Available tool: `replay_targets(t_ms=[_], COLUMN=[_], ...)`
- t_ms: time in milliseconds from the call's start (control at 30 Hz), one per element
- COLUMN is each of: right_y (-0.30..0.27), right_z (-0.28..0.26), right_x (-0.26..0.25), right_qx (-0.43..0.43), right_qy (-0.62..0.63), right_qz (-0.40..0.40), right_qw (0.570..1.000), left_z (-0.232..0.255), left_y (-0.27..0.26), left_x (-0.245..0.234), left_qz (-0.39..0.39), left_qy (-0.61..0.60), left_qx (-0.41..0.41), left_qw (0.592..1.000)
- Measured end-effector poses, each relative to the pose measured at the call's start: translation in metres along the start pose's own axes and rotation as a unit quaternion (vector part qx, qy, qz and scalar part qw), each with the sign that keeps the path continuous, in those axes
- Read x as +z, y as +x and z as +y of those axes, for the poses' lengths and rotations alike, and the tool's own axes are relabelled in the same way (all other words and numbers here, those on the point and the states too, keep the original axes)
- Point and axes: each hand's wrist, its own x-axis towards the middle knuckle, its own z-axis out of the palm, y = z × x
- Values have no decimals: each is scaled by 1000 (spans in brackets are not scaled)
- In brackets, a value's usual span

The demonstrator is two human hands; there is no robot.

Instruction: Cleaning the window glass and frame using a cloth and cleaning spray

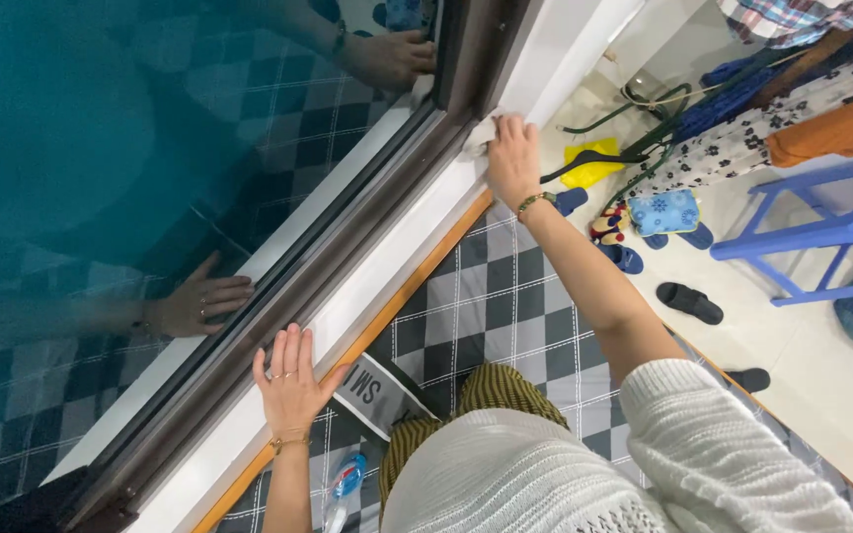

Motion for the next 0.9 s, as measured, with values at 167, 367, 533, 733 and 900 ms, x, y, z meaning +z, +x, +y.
replay_targets(t_ms=[167, 367, 533, 733, 900], right_y=[5, -18, -89, -139, -133], right_z=[4, -34, -154, -250, -228], right_x=[-9, 19, -68, -175, -127], right_qx=[-45, -3, -128, -321, -249], right_qy=[-34, 77, 151, 344, 478], right_qz=[-94, -1, 0, 1, -11], right_qw=[994, 997, 980, 882, 842], left_z=[-8, 1, -1, -5, -7], left_y=[2, 3, -1, -8, -9], left_x=[-10, -3, -5, 1, 4], left_qz=[-8, 12, -19, -10, -5], left_qy=[-28, -21, -72, -153, -164], left_qx=[48, -13, -20, -33, -24], left_qw=[998, 1000, 997, 988, 986])
